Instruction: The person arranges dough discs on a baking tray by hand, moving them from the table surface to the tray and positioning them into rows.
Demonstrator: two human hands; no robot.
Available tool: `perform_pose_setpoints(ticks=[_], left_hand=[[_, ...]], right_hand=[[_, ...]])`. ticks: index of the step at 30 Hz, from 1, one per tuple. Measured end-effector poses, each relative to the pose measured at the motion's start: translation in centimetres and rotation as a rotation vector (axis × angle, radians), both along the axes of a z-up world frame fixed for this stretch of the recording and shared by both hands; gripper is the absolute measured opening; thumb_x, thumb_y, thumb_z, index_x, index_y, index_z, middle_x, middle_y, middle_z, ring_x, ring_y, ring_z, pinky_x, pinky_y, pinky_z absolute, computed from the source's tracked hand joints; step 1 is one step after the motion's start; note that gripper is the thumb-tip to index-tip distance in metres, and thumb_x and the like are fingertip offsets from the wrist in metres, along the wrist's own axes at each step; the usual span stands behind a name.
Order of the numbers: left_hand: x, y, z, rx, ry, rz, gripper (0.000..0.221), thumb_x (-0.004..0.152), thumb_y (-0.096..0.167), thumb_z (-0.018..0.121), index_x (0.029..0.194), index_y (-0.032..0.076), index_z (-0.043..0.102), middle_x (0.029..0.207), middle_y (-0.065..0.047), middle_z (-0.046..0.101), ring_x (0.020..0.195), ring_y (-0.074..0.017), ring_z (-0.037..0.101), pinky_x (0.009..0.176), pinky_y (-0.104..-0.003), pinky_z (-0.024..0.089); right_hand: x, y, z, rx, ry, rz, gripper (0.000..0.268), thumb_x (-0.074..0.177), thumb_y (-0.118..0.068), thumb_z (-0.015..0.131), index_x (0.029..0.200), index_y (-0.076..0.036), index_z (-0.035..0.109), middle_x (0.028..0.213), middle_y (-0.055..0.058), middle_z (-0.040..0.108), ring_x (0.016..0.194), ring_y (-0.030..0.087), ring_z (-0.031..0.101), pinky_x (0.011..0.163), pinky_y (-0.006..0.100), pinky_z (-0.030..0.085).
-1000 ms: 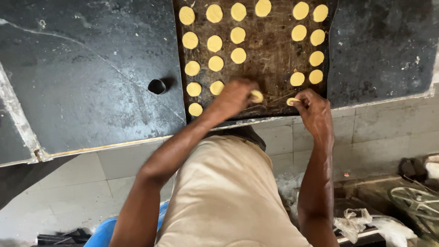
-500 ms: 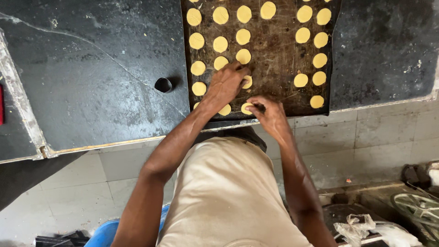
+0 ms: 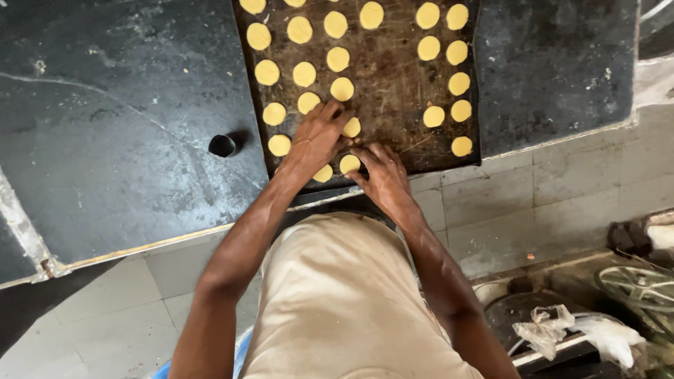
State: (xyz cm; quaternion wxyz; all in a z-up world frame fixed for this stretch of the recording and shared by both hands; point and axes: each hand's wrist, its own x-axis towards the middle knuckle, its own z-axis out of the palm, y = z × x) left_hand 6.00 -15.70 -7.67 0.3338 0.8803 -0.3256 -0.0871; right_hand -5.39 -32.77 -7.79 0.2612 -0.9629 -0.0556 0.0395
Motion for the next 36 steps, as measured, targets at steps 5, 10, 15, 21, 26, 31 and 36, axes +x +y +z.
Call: perform_pose_setpoints(ticks=[5,10,15,21,26,31,36], left_hand=[[-0.2,0.6,0.9,-0.054,-0.031,0.014,0.052,0.081,0.012,0.084,0.129,-0.002,0.068,0.119,-0.017,0.063,0.1,-0.0332,0.063,0.088,-0.046,0.053],[-1.0,1.0,2.0,-0.192,-0.034,0.071,0.04,0.09,0.016,0.081,0.125,0.002,0.07,0.118,-0.016,0.065,0.101,-0.0339,0.065,0.088,-0.045,0.054],[-2.5,3.3,2.9,-0.197,-0.036,0.195,0.033,0.095,0.018,0.077,0.125,0.007,0.071,0.118,-0.014,0.067,0.107,-0.0333,0.066,0.09,-0.043,0.056],[-3.9,3.9,3.3,-0.188,0.038,0.247,0.032,0.096,0.016,0.075,0.126,0.006,0.07,0.114,-0.015,0.069,0.099,-0.032,0.069,0.084,-0.041,0.058],[-4.1,2.2,3.6,-0.217,0.04,0.233,0.032,0.096,0.016,0.075,0.126,0.007,0.071,0.11,-0.015,0.07,0.094,-0.0324,0.07,0.079,-0.041,0.058],[-4.5,1.6,4.1,-0.187,0.037,0.267,0.031,0.094,0.015,0.076,0.124,0.006,0.071,0.108,-0.015,0.07,0.09,-0.0321,0.069,0.078,-0.042,0.057],[-5.4,2.6,3.9,-0.23,0.056,0.349,0.031,0.094,0.012,0.076,0.124,0.006,0.071,0.11,-0.014,0.07,0.094,-0.0311,0.07,0.08,-0.04,0.058]], right_hand=[[2.2,-6.1,-0.5,0.402,0.164,-0.452,0.03,0.098,-0.023,0.062,0.127,-0.017,0.068,0.133,0.003,0.058,0.105,0.02,0.07,0.081,0.041,0.062],[4.0,-11.8,0.8,-0.186,-0.213,-0.152,0.042,0.082,-0.005,0.083,0.122,-0.003,0.072,0.122,0.014,0.07,0.108,0.033,0.067,0.089,0.045,0.06],[5.1,-12.9,1.2,0.055,-0.035,-0.231,0.027,0.082,-0.006,0.086,0.104,-0.001,0.072,0.105,0.016,0.071,0.094,0.03,0.071,0.08,0.04,0.06],[10.3,-13.1,-1.1,0.289,0.095,-0.22,0.016,0.092,-0.008,0.082,0.1,-0.003,0.07,0.101,0.01,0.076,0.094,0.021,0.075,0.082,0.036,0.061],[17.2,-8.5,-3.8,0.376,0.104,-0.166,0.016,0.093,-0.015,0.081,0.105,-0.006,0.073,0.107,0.01,0.078,0.096,0.019,0.076,0.08,0.032,0.064],[17.8,-9.1,-2.5,0.235,-0.09,-0.17,0.02,0.097,-0.012,0.08,0.114,-0.005,0.074,0.113,0.014,0.075,0.092,0.023,0.073,0.073,0.035,0.063],[16.5,-14.5,-0.7,-0.051,-0.307,-0.085,0.036,0.087,-0.005,0.087,0.121,-0.001,0.076,0.112,0.016,0.072,0.096,0.025,0.07,0.079,0.037,0.061]])
